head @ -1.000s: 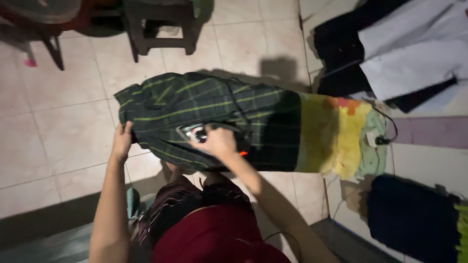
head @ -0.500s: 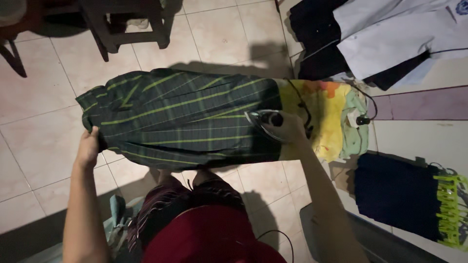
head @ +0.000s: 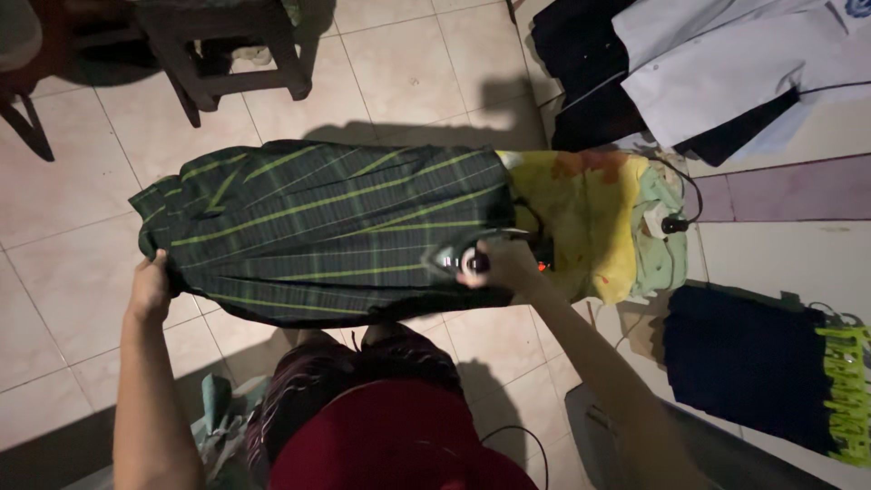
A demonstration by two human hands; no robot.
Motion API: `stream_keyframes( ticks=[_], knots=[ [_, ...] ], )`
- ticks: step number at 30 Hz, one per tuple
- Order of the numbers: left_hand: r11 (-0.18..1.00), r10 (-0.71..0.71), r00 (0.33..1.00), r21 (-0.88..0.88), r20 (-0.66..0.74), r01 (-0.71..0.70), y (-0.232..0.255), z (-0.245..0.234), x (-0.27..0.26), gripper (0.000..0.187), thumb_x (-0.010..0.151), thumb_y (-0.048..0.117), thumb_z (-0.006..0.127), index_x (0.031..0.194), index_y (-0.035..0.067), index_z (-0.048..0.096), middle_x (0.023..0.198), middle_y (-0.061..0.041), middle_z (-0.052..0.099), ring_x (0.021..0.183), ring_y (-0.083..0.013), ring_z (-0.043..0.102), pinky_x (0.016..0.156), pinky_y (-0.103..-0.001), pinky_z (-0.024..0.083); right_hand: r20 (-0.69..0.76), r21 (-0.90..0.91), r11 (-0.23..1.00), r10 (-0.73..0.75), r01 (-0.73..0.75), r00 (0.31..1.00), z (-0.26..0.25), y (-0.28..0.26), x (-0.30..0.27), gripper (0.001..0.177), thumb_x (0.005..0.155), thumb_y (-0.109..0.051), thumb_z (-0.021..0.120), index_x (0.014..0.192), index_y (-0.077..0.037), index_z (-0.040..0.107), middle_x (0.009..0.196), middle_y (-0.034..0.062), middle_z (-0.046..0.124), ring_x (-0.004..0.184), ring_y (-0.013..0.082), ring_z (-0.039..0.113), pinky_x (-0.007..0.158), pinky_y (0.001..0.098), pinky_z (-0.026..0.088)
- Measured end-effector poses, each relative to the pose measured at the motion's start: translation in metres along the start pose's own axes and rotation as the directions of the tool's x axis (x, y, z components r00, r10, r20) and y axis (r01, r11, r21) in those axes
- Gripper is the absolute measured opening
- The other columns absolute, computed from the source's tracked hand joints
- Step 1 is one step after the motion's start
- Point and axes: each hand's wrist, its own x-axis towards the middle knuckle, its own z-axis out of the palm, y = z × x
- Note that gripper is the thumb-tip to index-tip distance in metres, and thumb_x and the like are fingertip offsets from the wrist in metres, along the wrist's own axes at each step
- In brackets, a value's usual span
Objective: The person irons a dark plaid shirt on a yellow ironing board, then hangs it on a green hanger. They then iron a white shirt on the same board, smoothing and adjusting it during the process.
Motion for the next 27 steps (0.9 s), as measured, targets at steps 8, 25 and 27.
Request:
stream_keyframes(
  ticks=[8, 25, 27],
  knots=[
    [0.997, 0.044, 0.998, -0.070, 0.033, -0.042, 0.005, 0.001, 0.001, 0.040, 0.115, 0.030, 0.044, 0.138, 0.000, 0.056, 0.120, -0.005, 0.068, 0.099, -0.0158, 0.065, 0.083, -0.030, 0.052, -0.219, 0.074, 0.997, 0.042, -0.026, 0.975, -0.011, -0.008, 0.020, 0.051, 0.074, -0.057, 0.085, 0.088, -0.009, 0.076, 0.086, 0.0109, 0.076, 0.076, 0.0284, 0.073, 0.069, 0.0385, 0.058],
    [0.997, 0.045, 0.998, -0.056, 0.034, -0.043, 0.003, 0.002, -0.003, 0.034, 0.116, 0.031, 0.043, 0.130, 0.003, 0.058, 0.099, 0.000, 0.066, 0.075, -0.0101, 0.061, 0.062, -0.026, 0.047, 0.040, 0.177, 0.983, -0.054, 0.046, 0.998, 0.125, -0.240, 0.119, 0.076, 0.074, -0.076, 0.068, 0.095, -0.003, 0.073, 0.063, 0.0126, 0.070, 0.051, 0.0260, 0.069, 0.049, 0.0373, 0.054],
    [0.999, 0.021, 1.000, 0.038, 0.020, -0.021, 0.005, -0.001, -0.003, 0.038, 0.121, 0.036, 0.044, 0.129, 0.002, 0.058, 0.087, -0.004, 0.057, 0.062, -0.0162, 0.047, 0.052, -0.033, 0.036, -0.056, 0.134, 0.989, -0.061, 0.068, 0.997, 0.135, -0.255, 0.134, 0.077, 0.070, -0.078, 0.069, 0.092, -0.004, 0.074, 0.060, 0.0134, 0.069, 0.052, 0.0284, 0.069, 0.052, 0.0399, 0.055]
  ],
)
